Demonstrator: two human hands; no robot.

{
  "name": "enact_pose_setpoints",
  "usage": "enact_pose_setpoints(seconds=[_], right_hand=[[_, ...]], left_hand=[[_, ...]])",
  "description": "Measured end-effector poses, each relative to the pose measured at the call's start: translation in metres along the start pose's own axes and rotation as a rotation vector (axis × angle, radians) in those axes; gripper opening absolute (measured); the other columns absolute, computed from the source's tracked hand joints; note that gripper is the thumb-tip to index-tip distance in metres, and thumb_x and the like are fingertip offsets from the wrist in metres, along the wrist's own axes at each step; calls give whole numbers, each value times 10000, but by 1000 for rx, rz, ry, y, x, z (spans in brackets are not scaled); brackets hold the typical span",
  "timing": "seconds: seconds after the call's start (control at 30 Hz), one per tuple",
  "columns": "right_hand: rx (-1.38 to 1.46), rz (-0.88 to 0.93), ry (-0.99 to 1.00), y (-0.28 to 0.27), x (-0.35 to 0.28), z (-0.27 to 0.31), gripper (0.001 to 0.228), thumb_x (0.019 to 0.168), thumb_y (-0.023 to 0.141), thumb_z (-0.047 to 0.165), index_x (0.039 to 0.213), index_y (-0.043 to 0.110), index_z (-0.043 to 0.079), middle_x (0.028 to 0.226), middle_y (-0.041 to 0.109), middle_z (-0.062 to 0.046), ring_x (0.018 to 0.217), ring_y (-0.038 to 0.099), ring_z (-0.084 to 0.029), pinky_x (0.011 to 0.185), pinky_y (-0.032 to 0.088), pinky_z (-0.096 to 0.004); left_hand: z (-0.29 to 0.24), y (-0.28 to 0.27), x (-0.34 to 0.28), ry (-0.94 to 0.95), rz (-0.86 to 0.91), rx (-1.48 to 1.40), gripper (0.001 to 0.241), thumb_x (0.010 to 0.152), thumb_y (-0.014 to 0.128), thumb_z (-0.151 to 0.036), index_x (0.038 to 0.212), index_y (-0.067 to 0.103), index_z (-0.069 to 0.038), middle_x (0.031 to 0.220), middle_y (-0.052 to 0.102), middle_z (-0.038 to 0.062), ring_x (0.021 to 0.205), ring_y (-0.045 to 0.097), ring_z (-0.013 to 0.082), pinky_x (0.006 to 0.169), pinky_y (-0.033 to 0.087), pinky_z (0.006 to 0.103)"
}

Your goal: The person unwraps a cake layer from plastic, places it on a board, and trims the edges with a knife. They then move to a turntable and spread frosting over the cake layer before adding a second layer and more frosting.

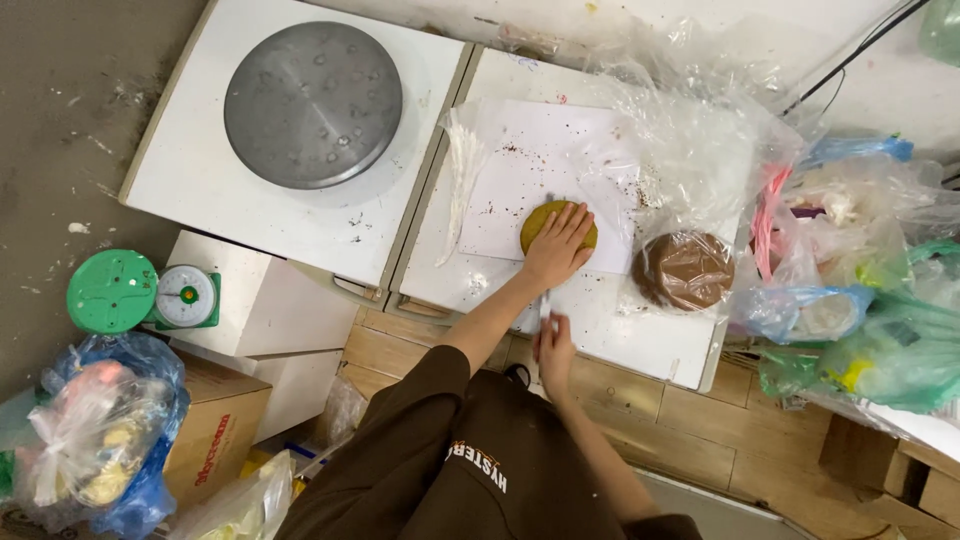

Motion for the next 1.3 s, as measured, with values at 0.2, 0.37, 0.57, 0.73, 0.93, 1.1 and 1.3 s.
enact_pose_setpoints(seconds=[0.2, 0.37, 0.57, 0.73, 0.93, 1.1, 1.3], right_hand=[[8, 18, 22, 15, 10, -2, 258, 1081, 512, 224, 1234, 563, 22, 591, 539, -65, 454, 410, -100, 412, 320, -285], [115, 38, -31, 42, 48, 22, 309, 1027, 486, 182, 1310, 498, 59, 629, 605, -42, 450, 484, -92, 407, 375, -282], [50, 137, 41, 16, -18, -15, 149, 1065, 547, 204, 1126, 554, 68, 589, 530, -22, 469, 449, -84, 418, 339, -266], [-47, 448, 147, -72, -82, -33, 154, 1027, 559, 195, 1132, 612, 96, 576, 552, 0, 427, 449, -84, 389, 323, -259], [-21, 160, 123, -151, -97, -22, 186, 995, 608, 140, 1161, 612, 57, 606, 622, -28, 424, 439, -91, 389, 322, -271], [-299, -101, -123, -146, -82, 9, 381, 991, 662, 128, 1369, 648, 80, 814, 633, -92, 659, 496, -123, 592, 437, -270], [-339, -173, -302, -115, -17, 48, 412, 980, 663, 125, 1388, 630, 81, 1161, 697, -108, 887, 611, -175, 806, 509, -299]], left_hand=[[-2, 7, -6, -16, -27, 26, 706, 1056, 467, -480, 1608, 308, -69, 1701, 227, 120, 1584, 186, 321, 1294, 178, 494], [-1, -5, 3, -23, 85, 1, 863, 988, 564, -585, 1608, 237, -83, 1703, 160, 113, 1580, 128, 313, 1288, 144, 492], [-4, -26, 3, -63, 330, -9, 1232, 725, 859, -477, 1624, 98, -115, 1716, 50, 95, 1595, 52, 293, 1308, 102, 456], [16, -5, 14, 61, 321, -26, 1245, 694, 928, -346, 1618, 127, -111, 1706, 64, 128, 1572, 66, 336, 1277, 110, 490], [35, -31, 32, 275, 389, 261, 1054, 760, 864, -294, 1607, 248, -183, 1707, 178, 80, 1577, 151, 286, 1287, 121, 513], [33, -89, -11, 91, 242, -44, 916, 848, 803, -284, 1597, 293, -146, 1685, 171, 157, 1568, 147, 344, 1272, 128, 559], [55, -103, -116, -130, 157, -184, 828, 871, 767, -289, 1574, 366, -111, 1689, 136, 225, 1563, 142, 393, 1244, 141, 556]])
Point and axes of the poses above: each hand's wrist, its own x-axis towards the middle knuckle, its own y-axis out of the palm, z = x × y, the point moved 3 cm from there along x, towards the middle knuckle
